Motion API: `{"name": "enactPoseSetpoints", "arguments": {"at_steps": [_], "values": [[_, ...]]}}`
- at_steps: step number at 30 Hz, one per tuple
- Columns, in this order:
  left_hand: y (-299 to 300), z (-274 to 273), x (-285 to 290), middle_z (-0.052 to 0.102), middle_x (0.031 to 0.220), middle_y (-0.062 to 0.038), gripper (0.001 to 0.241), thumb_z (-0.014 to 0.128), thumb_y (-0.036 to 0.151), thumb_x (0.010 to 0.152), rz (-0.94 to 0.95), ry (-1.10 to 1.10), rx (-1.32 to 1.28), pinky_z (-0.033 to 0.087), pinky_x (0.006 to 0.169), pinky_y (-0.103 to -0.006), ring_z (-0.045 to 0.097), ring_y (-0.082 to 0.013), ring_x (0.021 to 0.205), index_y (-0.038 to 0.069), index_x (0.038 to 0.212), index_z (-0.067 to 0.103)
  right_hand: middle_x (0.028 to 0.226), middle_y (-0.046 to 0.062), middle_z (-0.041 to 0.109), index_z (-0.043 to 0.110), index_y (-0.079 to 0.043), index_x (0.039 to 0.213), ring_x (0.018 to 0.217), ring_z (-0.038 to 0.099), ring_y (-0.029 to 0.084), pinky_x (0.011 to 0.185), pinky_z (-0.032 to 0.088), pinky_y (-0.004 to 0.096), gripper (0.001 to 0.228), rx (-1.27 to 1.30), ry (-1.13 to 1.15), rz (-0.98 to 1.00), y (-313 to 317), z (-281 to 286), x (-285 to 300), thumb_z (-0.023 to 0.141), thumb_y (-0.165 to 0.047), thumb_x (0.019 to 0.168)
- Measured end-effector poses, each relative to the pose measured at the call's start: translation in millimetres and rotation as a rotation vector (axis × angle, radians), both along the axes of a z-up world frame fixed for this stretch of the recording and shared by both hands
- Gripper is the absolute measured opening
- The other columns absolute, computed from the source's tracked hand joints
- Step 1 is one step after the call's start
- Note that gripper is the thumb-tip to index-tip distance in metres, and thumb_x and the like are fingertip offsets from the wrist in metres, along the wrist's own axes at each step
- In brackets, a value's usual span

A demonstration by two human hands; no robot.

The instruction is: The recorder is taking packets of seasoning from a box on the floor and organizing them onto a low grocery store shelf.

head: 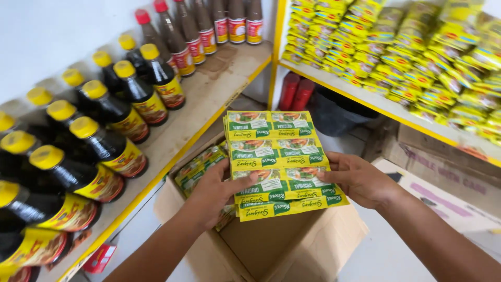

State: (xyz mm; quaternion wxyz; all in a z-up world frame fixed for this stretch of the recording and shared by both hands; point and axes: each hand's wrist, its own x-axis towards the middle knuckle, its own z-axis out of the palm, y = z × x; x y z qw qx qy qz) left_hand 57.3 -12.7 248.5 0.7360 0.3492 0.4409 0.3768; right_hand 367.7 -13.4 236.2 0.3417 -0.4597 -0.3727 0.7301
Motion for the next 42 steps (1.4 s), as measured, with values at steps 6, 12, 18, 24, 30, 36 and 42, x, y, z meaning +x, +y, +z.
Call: {"name": "enactPoseSetpoints", "arguments": {"at_steps": [6,12,18,24,30,36,42], "values": [[4,15,3,0.072,0.118,-0.006,0.064,0.073,0.004,0.077,-0.273,0.124,-0.042,0.063,0.073,-0.0419,0.073,-0.0203,0.101,0.013,0.137,0.055,0.126,0.015,0.075,0.056,0.003,0.141,0.107,0.073,0.02,0.093,0.057,0.035,0.06,0.012,-0.08,-0.151,-38,17,2,0.071,-0.006,0.083],[-8,5,9,0.071,0.123,-0.008,0.067,0.072,-0.005,0.079,-0.206,-0.087,0.003,0.063,0.079,-0.0366,0.073,-0.0203,0.104,0.007,0.143,0.054,0.125,0.013,0.075,0.058,0.004,0.141,0.105,0.072,0.017,0.087,0.056,0.032,0.061,0.018,-0.093,-0.182,-62,17,10,0.073,-0.007,0.083],[-40,35,7,0.071,0.122,-0.007,0.068,0.068,-0.007,0.08,-0.102,-0.047,-0.036,0.064,0.072,-0.0362,0.073,-0.0196,0.099,0.012,0.144,0.052,0.123,0.012,0.075,0.057,0.005,0.141,0.103,0.071,0.015,0.085,0.058,0.031,0.06,0.048,-0.111,-0.084,-68,39,8,0.072,-0.01,0.085],[-62,61,34,0.071,0.124,-0.007,0.072,0.067,-0.007,0.08,-0.123,-0.09,0.021,0.062,0.076,-0.0342,0.072,-0.0178,0.103,0.011,0.148,0.049,0.122,0.012,0.076,0.056,0.004,0.141,0.1,0.072,0.015,0.086,0.058,0.034,0.059,0.057,-0.168,-0.09,-87,68,35,0.069,-0.012,0.086],[-70,111,108,0.071,0.125,-0.008,0.076,0.066,-0.009,0.079,-0.241,-0.127,0.078,0.059,0.09,-0.0353,0.07,-0.0183,0.107,0.009,0.15,0.048,0.126,0.012,0.074,0.054,0.004,0.143,0.106,0.07,0.015,0.092,0.057,0.034,0.059,0.069,-0.147,-0.175,-125,115,100,0.067,-0.011,0.088],[-89,156,204,0.07,0.126,-0.009,0.07,0.066,-0.008,0.08,-0.354,-0.206,0.111,0.055,0.098,-0.0334,0.069,-0.0171,0.112,0.002,0.148,0.048,0.127,0.015,0.073,0.054,0.008,0.142,0.107,0.07,0.017,0.092,0.056,0.035,0.059,0.043,-0.058,-0.322,-179,150,187,0.067,-0.009,0.087],[-104,187,277,0.071,0.125,-0.013,0.06,0.067,-0.003,0.084,-0.487,-0.161,-0.009,0.055,0.094,-0.0365,0.069,-0.0197,0.108,-0.004,0.143,0.054,0.123,0.021,0.074,0.054,0.012,0.136,0.102,0.071,0.021,0.088,0.057,0.038,0.057,-0.062,-0.106,-0.472,-230,174,258,0.068,-0.008,0.084]]}}
